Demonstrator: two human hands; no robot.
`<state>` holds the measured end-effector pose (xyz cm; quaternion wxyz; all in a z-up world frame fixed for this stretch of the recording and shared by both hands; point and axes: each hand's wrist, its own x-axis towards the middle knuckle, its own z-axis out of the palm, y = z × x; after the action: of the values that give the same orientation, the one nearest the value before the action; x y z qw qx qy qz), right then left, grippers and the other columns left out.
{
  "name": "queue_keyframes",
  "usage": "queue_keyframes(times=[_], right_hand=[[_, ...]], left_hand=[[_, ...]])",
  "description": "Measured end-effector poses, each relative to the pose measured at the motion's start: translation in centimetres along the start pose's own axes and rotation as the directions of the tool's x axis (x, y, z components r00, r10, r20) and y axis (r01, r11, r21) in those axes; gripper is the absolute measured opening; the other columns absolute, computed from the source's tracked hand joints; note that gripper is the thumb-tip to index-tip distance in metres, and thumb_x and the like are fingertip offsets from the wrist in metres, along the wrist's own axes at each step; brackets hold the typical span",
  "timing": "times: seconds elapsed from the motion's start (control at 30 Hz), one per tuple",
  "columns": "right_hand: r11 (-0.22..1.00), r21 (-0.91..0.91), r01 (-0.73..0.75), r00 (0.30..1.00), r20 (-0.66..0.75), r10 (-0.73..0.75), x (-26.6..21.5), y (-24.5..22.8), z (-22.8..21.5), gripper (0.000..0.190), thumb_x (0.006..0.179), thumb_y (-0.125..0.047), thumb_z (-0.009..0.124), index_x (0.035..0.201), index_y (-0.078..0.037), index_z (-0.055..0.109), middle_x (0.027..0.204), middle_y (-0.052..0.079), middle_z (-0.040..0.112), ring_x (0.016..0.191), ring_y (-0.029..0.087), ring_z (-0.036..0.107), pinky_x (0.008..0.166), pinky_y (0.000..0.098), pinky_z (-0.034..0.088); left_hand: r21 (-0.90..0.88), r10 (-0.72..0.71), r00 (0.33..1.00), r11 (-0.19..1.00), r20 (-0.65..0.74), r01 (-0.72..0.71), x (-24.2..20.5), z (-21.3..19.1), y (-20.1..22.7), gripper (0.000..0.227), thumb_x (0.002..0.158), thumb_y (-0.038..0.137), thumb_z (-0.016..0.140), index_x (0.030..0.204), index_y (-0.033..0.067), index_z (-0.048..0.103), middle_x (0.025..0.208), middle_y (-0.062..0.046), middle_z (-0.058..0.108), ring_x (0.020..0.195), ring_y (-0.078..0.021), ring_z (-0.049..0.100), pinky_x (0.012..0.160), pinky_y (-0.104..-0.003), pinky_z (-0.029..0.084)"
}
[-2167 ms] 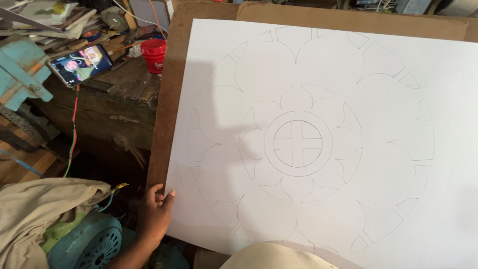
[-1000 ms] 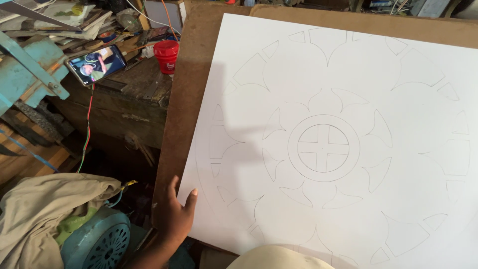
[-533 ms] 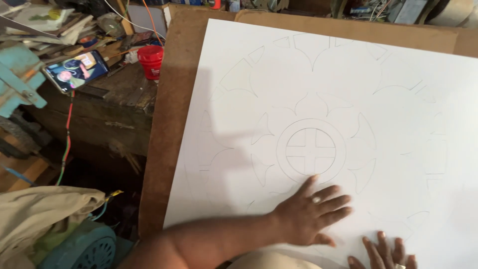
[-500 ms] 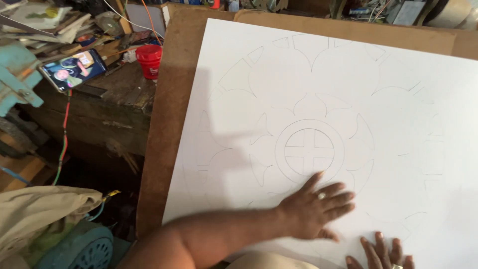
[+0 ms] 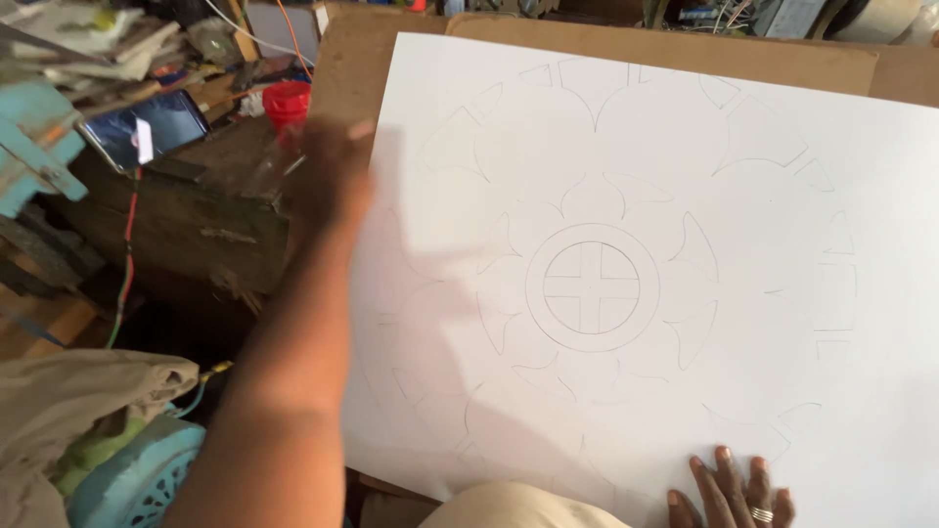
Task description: The person is using a compass and a pen to draw a geometric pattern on a large white sheet of paper.
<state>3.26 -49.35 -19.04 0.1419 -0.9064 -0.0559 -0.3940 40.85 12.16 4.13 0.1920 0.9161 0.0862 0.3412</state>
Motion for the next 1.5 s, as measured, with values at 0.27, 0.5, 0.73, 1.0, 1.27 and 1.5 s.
queue_keyframes(times=[0.27,0.5,0.73,1.0,1.27,1.5], right_hand=[[0.998,-0.003,0.058,0.998,0.029,-0.058,-0.5,0.2,0.6,0.05,0.095,-0.045,0.056,0.121,-0.005,0.07,0.157,0.016,0.05,0.167,0.027,0.012,0.132,0.0518,-0.007],[0.85,-0.35,0.394,0.899,0.34,-0.277,1.6,5.9,3.2,0.047,0.101,-0.048,0.042,0.132,-0.018,0.058,0.159,0.017,0.039,0.16,0.032,0.006,0.131,0.0538,0.007],[0.611,-0.666,0.428,0.56,0.726,0.399,1.5,1.3,0.4,0.059,0.099,-0.069,0.035,0.149,-0.039,0.041,0.168,-0.001,0.028,0.164,0.034,-0.003,0.135,0.0522,0.007],[0.844,-0.45,0.292,0.953,0.209,-0.218,-3.7,11.8,8.3,0.055,0.096,-0.053,0.045,0.142,-0.023,0.043,0.158,0.012,0.04,0.16,0.032,0.012,0.127,0.059,0.023],[0.834,-0.374,0.405,0.914,0.146,-0.378,0.1,12.2,5.5,0.06,0.094,-0.054,0.044,0.142,-0.018,0.044,0.155,0.021,0.045,0.154,0.034,0.018,0.122,0.0602,0.023],[0.856,-0.212,0.471,0.881,0.056,-0.47,-2.1,9.5,4.8,0.065,0.093,-0.055,0.043,0.142,-0.013,0.046,0.151,0.029,0.051,0.149,0.037,0.023,0.116,0.0615,0.022]], left_hand=[[0.081,0.36,0.931,0.932,-0.064,-0.354,-28.7,-14.2,12.0,0.064,0.109,0.048,0.054,0.156,0.0067,0.039,0.167,-0.025,0.032,0.156,-0.04,0.026,0.121,-0.065,0.02],[-0.305,0.846,0.473,0.53,0.245,-0.791,-34.8,-9.6,15.5,0.069,0.103,0.068,0.047,0.16,0.0279,0.046,0.173,-0.009,0.034,0.16,-0.033,0.029,0.125,-0.068,0.016],[0.125,0.333,0.937,0.93,0.109,-0.346,-23.9,-15.8,1.8,0.069,0.1,0.054,0.06,0.152,0.0136,0.04,0.162,-0.021,0.032,0.148,-0.0452,0.027,0.116,-0.072,0.016],[-0.369,0.611,0.79,0.745,0.043,-0.556,-25.8,-12.5,13.8,0.095,0.095,0.049,0.07,0.164,0.0056,0.022,0.171,-0.022,0.019,0.16,-0.0412,0.013,0.126,-0.063,0.007],[-0.084,0.879,0.381,0.419,0.289,-0.904,-23.2,-8.0,31.5,0.086,0.091,0.081,0.026,0.16,0.03,0.025,0.17,0.0,0.018,0.156,-0.0283,0.015,0.122,-0.066,0.007],[-0.088,0.483,0.874,0.874,0.048,-0.478,-4.6,-8.6,26.9,0.08,0.094,0.069,0.057,0.158,0.0263,0.036,0.17,-0.005,0.024,0.159,-0.0266,0.015,0.125,-0.063,0.003]])
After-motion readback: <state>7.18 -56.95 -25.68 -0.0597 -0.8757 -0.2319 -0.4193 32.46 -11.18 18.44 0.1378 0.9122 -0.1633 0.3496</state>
